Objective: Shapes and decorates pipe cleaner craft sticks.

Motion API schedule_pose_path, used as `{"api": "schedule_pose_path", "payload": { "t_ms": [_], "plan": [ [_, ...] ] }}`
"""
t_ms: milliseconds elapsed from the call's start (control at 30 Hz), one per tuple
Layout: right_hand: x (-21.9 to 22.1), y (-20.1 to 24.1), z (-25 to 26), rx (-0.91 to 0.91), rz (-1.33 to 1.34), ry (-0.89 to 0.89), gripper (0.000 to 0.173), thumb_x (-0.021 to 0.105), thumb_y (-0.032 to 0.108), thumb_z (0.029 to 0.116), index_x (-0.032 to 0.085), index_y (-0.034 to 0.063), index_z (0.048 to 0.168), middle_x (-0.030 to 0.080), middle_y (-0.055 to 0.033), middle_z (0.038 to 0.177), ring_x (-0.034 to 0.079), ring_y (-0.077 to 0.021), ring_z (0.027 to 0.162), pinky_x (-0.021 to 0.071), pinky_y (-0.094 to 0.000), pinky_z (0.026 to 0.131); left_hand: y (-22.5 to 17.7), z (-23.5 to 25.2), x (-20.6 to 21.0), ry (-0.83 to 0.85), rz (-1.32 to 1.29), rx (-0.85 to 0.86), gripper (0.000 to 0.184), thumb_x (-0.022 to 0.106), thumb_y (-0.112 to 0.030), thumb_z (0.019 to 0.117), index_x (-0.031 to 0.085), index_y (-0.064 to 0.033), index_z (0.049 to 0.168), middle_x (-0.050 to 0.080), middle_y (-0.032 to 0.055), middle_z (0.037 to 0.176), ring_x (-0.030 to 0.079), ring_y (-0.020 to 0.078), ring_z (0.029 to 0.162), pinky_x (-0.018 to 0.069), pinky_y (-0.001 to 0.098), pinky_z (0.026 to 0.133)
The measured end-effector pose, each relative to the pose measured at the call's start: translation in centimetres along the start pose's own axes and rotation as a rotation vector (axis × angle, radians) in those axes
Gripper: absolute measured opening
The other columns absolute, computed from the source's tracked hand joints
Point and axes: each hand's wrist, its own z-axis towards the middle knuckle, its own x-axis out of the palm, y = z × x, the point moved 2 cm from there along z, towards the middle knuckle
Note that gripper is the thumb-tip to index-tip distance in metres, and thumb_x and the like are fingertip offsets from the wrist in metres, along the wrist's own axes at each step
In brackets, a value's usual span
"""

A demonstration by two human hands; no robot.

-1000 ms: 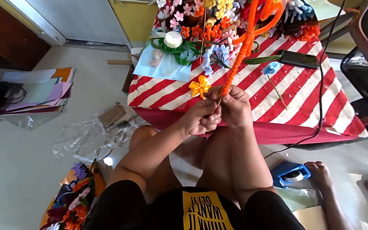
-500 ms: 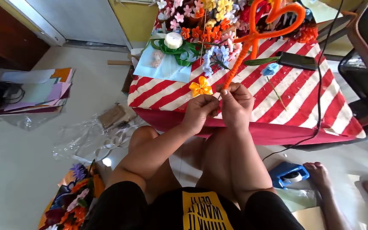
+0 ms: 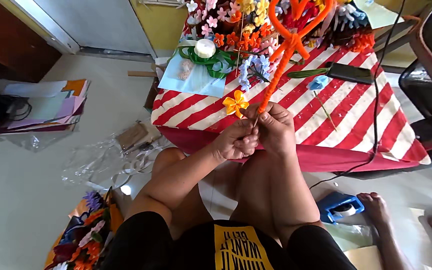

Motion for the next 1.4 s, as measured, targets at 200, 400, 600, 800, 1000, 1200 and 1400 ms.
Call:
{"api": "schedule_pose_path", "payload": {
  "t_ms": [200, 400, 600, 800, 1000, 1200, 1400],
  "plan": [
    [0.0, -0.1, -0.1, -0.062, -0.072, -0.041, 0.011, 0.06, 0.011, 0.1002, 0.068, 0.0143, 0.095, 0.07, 0.0019, 0.09, 0.062, -0.003, 0.067, 0.0555, -0.0207, 0.064, -0.6, 0.4, -0.1, -0.118, 0.316, 0.125, 0.017, 0.062, -0.022, 0.0995, 0.069, -0.0173, 0.084, 0.06, -0.0104, 0.065, 0.051, -0.0045, 0.051, 0.0405, 0.0118, 0.048],
    [-0.4, -0.2, 0.3, -0.107, -0.182, -0.09, 0.012, 0.058, 0.008, 0.0996, 0.067, 0.014, 0.096, 0.069, 0.0022, 0.089, 0.063, -0.0029, 0.067, 0.0542, -0.0191, 0.058, -0.9, 0.3, -0.7, -0.329, 0.636, 0.364, 0.019, 0.063, -0.004, 0.0946, 0.067, -0.0141, 0.11, 0.071, -0.0034, 0.093, 0.066, 0.0031, 0.077, 0.0568, 0.0219, 0.072],
    [-1.7, -1.3, 1.0, -0.082, -0.12, 0.095, 0.006, 0.066, 0.016, 0.0969, 0.071, 0.0165, 0.095, 0.071, 0.004, 0.094, 0.066, -0.0048, 0.086, 0.0557, -0.023, 0.077, -4.3, -0.7, -0.1, -0.409, 1.09, 0.731, 0.016, 0.066, -0.012, 0.0962, 0.062, -0.0176, 0.111, 0.065, -0.0084, 0.097, 0.063, 0.0024, 0.087, 0.0558, 0.0226, 0.079],
    [-2.4, -3.3, 1.6, 0.077, -0.114, 0.297, 0.006, 0.065, 0.017, 0.0961, 0.071, 0.016, 0.094, 0.073, 0.0027, 0.09, 0.068, -0.0069, 0.084, 0.0575, -0.0269, 0.077, -9.7, -2.6, 1.3, -0.488, 1.073, 0.907, 0.013, 0.061, -0.026, 0.1003, 0.068, -0.0237, 0.111, 0.071, -0.01, 0.098, 0.067, 0.0047, 0.089, 0.0569, 0.0258, 0.081],
    [-0.4, -4.6, 1.2, 0.181, -0.112, 0.383, 0.01, 0.06, 0.01, 0.0969, 0.069, 0.0119, 0.094, 0.072, 0.0011, 0.084, 0.069, -0.0073, 0.078, 0.0585, -0.027, 0.074, -11.0, -4.1, 2.2, -0.37, 0.969, 0.841, 0.032, 0.07, -0.043, 0.0952, 0.066, -0.0194, 0.116, 0.07, -0.0059, 0.102, 0.067, 0.0071, 0.09, 0.0576, 0.0259, 0.08],
    [1.0, -5.9, 1.0, 0.204, -0.171, 0.396, 0.014, 0.056, 0.003, 0.0962, 0.068, 0.0105, 0.094, 0.072, 0.0025, 0.088, 0.068, -0.0052, 0.078, 0.0583, -0.0242, 0.074, -10.5, -4.9, 3.0, -0.437, 0.991, 0.874, 0.017, 0.063, -0.009, 0.0976, 0.068, -0.018, 0.111, 0.072, -0.0061, 0.1, 0.069, 0.0054, 0.088, 0.0595, 0.0259, 0.078],
    [1.8, -7.0, 0.9, 0.153, -0.205, 0.343, 0.016, 0.055, 0.001, 0.0965, 0.067, 0.0109, 0.096, 0.071, 0.0018, 0.092, 0.067, -0.0061, 0.082, 0.0581, -0.0251, 0.075, -11.0, -6.0, 2.8, -0.503, 1.073, 0.876, 0.022, 0.065, -0.002, 0.0942, 0.067, -0.0135, 0.113, 0.07, -0.0053, 0.102, 0.067, 0.0058, 0.09, 0.0588, 0.0264, 0.081]
  ]
}}
